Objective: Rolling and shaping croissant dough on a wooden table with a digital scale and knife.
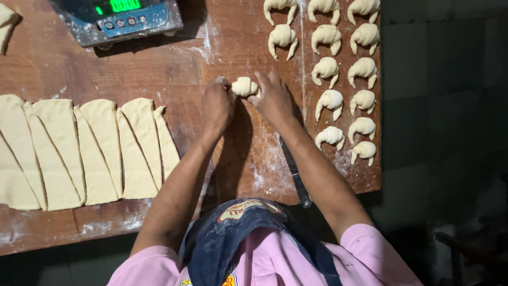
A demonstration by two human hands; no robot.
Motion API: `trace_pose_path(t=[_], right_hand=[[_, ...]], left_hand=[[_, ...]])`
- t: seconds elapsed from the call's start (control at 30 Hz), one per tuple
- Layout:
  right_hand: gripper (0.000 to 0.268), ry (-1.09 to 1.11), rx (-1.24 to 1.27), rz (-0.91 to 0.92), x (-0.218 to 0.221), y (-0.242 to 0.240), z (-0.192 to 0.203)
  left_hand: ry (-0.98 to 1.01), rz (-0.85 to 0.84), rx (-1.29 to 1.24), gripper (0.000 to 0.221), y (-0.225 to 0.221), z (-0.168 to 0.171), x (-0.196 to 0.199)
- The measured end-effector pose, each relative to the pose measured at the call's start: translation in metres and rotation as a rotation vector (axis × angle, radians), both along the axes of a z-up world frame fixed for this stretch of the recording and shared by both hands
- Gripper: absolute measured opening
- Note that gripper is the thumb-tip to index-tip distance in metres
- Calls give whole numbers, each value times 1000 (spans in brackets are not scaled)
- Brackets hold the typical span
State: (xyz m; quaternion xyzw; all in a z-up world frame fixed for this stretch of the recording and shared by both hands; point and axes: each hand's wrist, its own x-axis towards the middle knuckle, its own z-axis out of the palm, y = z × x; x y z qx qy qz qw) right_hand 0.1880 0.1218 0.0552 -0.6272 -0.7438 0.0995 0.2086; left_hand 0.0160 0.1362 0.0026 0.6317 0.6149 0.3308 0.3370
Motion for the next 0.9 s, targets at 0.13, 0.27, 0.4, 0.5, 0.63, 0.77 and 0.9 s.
trace_pose_path(t=[0.13, 0.27, 0.4, 0.5, 0.63, 0.77, 0.9], right_hand=[[61, 207, -213, 45, 2, 15, 1], [48, 218, -303, 23, 18, 13, 0], [44, 151, -560, -178, 36, 13, 58], [42, 154, -233, -56, 88, 24, 17], [49, 153, -312, -48, 100, 23, 18], [65, 212, -244, -107, 99, 9, 11], [66, 220, -216, -211, 95, 4, 0]], left_hand=[[26, -6, -61, 18, 6, 5, 5], [-35, -63, -123, 24, 12, -9, 22], [-163, -153, -209, 26, 23, -12, 59], [-378, -182, -248, 23, 35, -5, 96], [-342, -210, -161, 22, 31, 12, 99], [-106, -254, 138, 34, 11, 9, 89], [28, -448, 90, 26, 6, 24, 78]])
